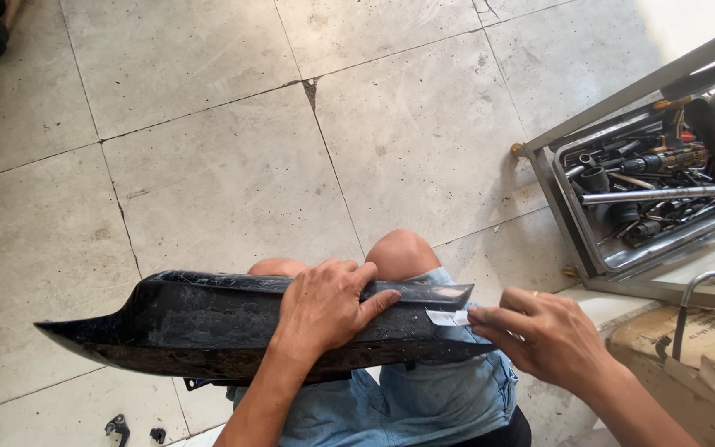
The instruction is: The person sits on the floor and scrapes a black plastic motorcycle mudguard using a utility knife. They hold the mudguard on their lap and use the knife to remove material from the surface.
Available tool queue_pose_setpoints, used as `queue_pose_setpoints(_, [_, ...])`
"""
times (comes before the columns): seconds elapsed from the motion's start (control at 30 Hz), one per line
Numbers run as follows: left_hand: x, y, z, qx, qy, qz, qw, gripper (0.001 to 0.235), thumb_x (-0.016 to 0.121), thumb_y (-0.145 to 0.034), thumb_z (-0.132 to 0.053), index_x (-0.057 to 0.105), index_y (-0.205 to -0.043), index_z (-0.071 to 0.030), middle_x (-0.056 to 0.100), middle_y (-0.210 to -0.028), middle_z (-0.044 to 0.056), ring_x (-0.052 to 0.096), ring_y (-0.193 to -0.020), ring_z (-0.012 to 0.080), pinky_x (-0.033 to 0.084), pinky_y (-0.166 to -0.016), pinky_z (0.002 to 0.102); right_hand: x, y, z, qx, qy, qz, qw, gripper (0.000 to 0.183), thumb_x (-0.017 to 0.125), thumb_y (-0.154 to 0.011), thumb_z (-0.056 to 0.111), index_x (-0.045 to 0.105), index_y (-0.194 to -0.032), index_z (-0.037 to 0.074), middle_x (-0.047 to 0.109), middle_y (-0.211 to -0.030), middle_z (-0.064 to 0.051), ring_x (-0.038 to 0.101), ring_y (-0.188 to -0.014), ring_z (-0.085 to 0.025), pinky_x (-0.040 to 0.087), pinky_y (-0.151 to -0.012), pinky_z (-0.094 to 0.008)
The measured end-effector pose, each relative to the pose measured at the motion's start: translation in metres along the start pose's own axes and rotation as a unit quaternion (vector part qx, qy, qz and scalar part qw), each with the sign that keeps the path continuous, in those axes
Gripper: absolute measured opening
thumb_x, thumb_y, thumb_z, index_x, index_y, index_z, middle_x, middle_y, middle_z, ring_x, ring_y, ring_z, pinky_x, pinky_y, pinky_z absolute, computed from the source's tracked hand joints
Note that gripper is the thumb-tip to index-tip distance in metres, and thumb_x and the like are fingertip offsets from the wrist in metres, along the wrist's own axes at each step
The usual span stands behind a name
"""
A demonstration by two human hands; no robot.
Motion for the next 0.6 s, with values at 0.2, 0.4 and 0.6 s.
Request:
queue_pose_setpoints(0.2, [0.005,-0.001,0.003,-0.029,-0.010,0.043,0.999,0.056,0.057,-0.087,-0.068,0.069,-0.091,-0.014,0.069,-0.078,0.007,0.069,-0.082,0.0225,0.055,-0.072,0.041,-0.004,0.009,0.005,0.014,-0.013,0.000,1.000,0.028,0.076,-0.076,0.037,0.079,-0.103,0.030,0.060,-0.068,-0.001,0.060,-0.047,-0.020,0.047,-0.043,-0.040])
queue_pose_setpoints(0.4, [0.004,0.000,0.004,-0.023,0.009,0.014,1.000,0.053,0.052,-0.091,-0.065,0.069,-0.088,-0.014,0.070,-0.077,0.005,0.067,-0.081,0.0235,0.054,-0.072,0.043,0.009,0.011,0.000,0.011,0.005,0.004,1.000,0.031,0.075,-0.080,0.035,0.078,-0.110,0.029,0.062,-0.070,0.000,0.060,-0.047,-0.017,0.048,-0.042,-0.036])
queue_pose_setpoints(0.6, [0.001,-0.001,0.002,-0.002,0.005,-0.025,1.000,0.052,0.051,-0.095,-0.062,0.068,-0.088,-0.013,0.070,-0.078,0.008,0.067,-0.081,0.0271,0.053,-0.071,0.044,-0.006,0.000,0.007,-0.046,0.044,-0.082,0.995,0.024,0.078,-0.080,0.033,0.077,-0.103,0.028,0.059,-0.061,0.002,0.059,-0.050,-0.017,0.047,-0.044,-0.038])
Point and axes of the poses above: each hand's wrist, its own y-axis away from the middle knuckle, its own x-axis out of the palm, z = x × y, the point moved 8 cm from there along -y, towards the middle knuckle
